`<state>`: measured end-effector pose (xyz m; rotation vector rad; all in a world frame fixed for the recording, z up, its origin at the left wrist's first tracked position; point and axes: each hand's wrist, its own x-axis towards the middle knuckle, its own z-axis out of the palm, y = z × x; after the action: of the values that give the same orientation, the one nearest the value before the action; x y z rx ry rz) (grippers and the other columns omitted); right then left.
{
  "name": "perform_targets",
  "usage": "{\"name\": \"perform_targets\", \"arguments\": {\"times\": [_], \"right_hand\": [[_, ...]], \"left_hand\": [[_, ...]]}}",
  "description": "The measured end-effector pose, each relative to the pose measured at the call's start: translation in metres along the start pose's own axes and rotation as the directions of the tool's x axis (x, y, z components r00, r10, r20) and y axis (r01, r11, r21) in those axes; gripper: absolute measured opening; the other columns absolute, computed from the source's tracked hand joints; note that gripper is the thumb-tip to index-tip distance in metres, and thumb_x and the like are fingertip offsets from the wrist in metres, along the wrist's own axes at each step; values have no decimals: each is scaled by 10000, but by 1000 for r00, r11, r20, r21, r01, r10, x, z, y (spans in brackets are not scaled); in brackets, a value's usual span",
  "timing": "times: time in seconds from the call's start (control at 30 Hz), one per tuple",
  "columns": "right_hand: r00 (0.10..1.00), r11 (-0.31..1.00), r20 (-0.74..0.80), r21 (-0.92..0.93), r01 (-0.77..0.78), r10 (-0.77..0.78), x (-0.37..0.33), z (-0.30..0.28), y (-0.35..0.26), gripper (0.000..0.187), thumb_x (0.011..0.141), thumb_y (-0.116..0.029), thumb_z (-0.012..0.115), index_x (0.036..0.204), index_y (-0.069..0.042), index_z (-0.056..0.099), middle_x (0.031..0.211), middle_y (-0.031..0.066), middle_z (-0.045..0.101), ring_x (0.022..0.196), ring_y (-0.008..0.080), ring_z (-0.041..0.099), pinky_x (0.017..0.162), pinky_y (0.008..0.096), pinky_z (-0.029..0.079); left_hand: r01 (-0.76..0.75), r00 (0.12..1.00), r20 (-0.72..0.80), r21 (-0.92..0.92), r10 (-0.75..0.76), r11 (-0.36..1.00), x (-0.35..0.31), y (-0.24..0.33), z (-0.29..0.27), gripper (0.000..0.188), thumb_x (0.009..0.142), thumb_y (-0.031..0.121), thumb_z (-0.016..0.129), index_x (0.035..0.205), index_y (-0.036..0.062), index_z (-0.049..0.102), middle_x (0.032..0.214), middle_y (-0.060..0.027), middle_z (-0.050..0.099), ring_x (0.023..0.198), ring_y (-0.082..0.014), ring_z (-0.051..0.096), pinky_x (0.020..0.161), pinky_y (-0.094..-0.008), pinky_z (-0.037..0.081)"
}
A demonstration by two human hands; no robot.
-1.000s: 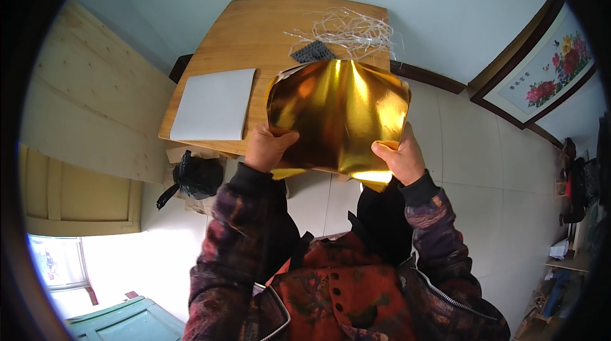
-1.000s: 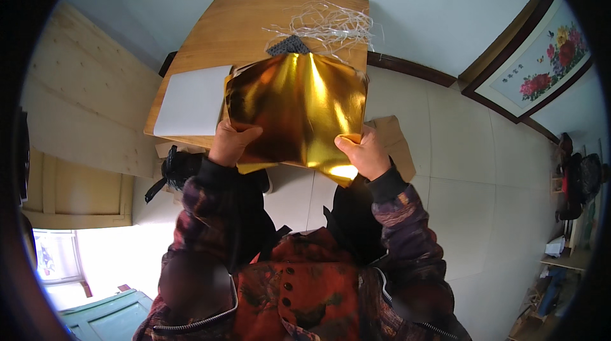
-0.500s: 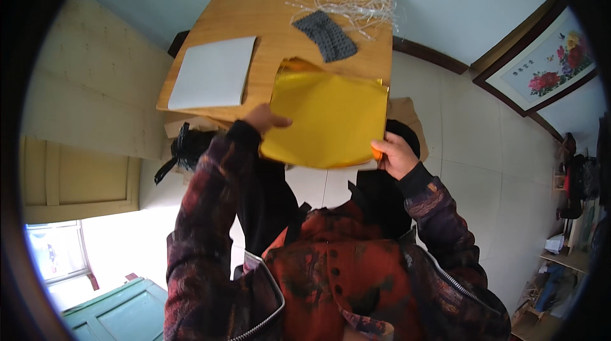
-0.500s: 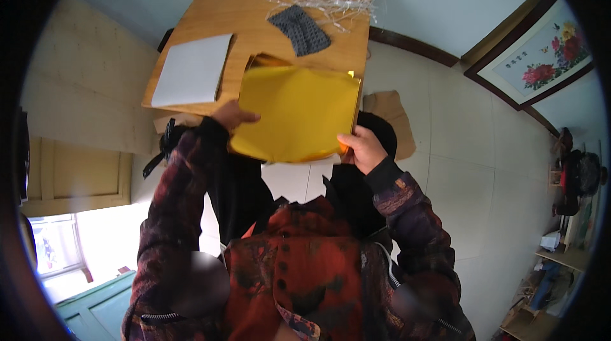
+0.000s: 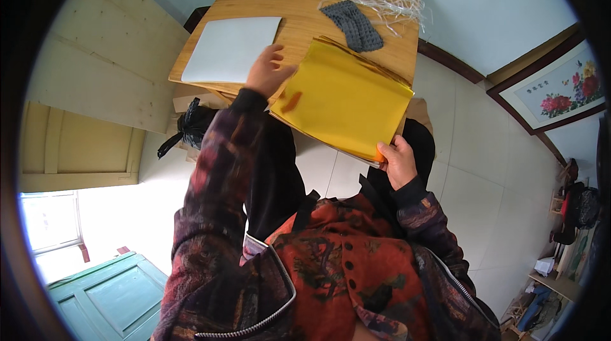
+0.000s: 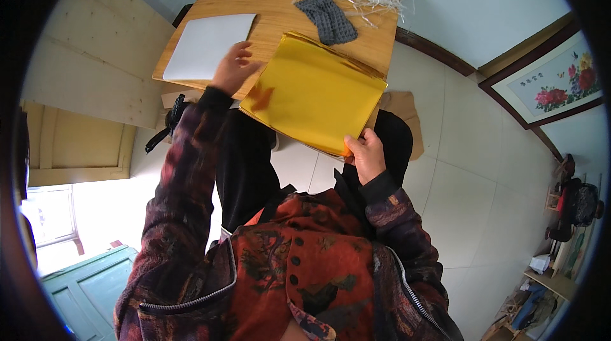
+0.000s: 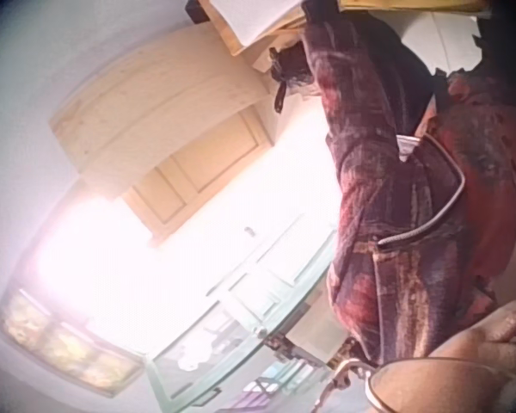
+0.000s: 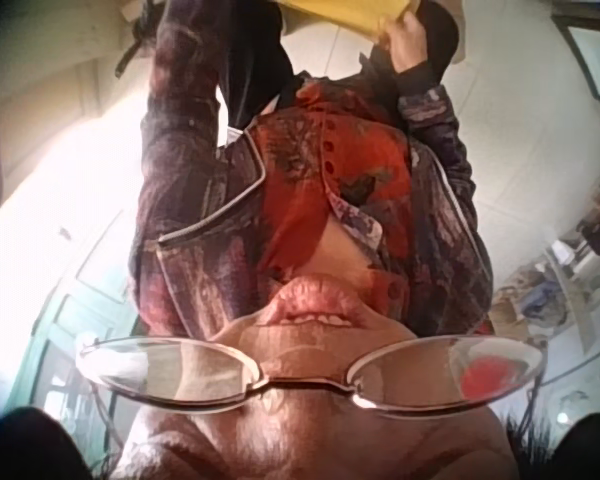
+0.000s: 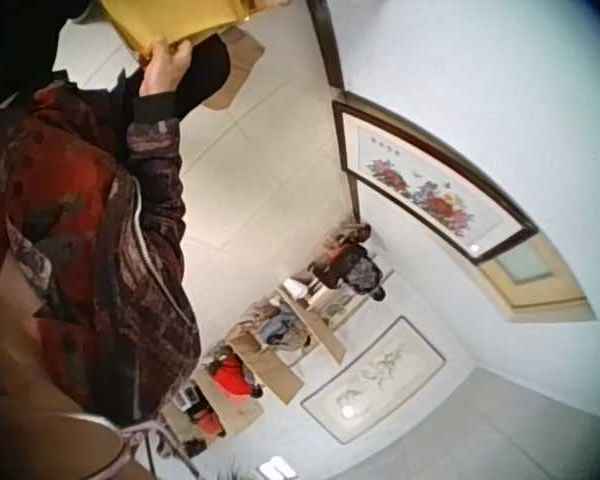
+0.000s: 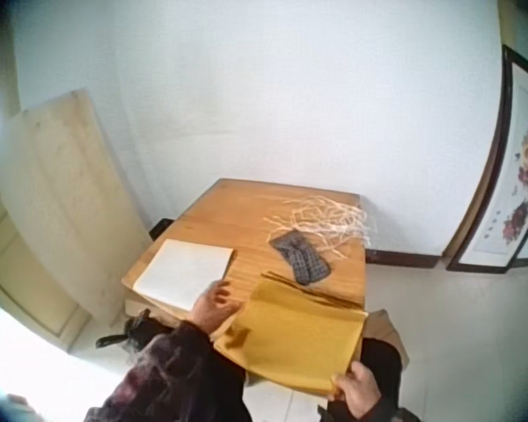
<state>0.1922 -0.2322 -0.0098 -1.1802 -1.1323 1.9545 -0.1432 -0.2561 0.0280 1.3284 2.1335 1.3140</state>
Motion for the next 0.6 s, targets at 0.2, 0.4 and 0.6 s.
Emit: {"name": "perform_targets", "arguments": {"times": [0.2,0.4,0.6], "right_hand": [[996,996,24,0,-90,90,-6,0,10,97,910,-112,580,994,-68,557,813,-8,583,635,85,576,512,221,480],[994,987,35,119,-108,104,-19,14,28,100,905,-141,596,977,-89,548,787,8,589,604,94,554,510,228,453],[953,952,171,136,-273,249,-30,17,41,243,930,-227,568,1101,-58,531,984,52,627,801,138,635,603,245,506]], "left_hand": [[449,890,246,-623,-384,641,-152,10,20,272,940,325,558,861,65,565,755,-29,628,640,-105,573,560,-230,430],[694,681,657,-720,-324,0,-183,14,89,541,899,505,562,1282,130,487,1253,-54,545,1215,-235,458,1016,-461,347],[614,725,547,-788,-419,35,-171,18,103,344,896,77,556,1228,19,491,1146,-110,600,1018,-274,609,873,-431,499]]}}
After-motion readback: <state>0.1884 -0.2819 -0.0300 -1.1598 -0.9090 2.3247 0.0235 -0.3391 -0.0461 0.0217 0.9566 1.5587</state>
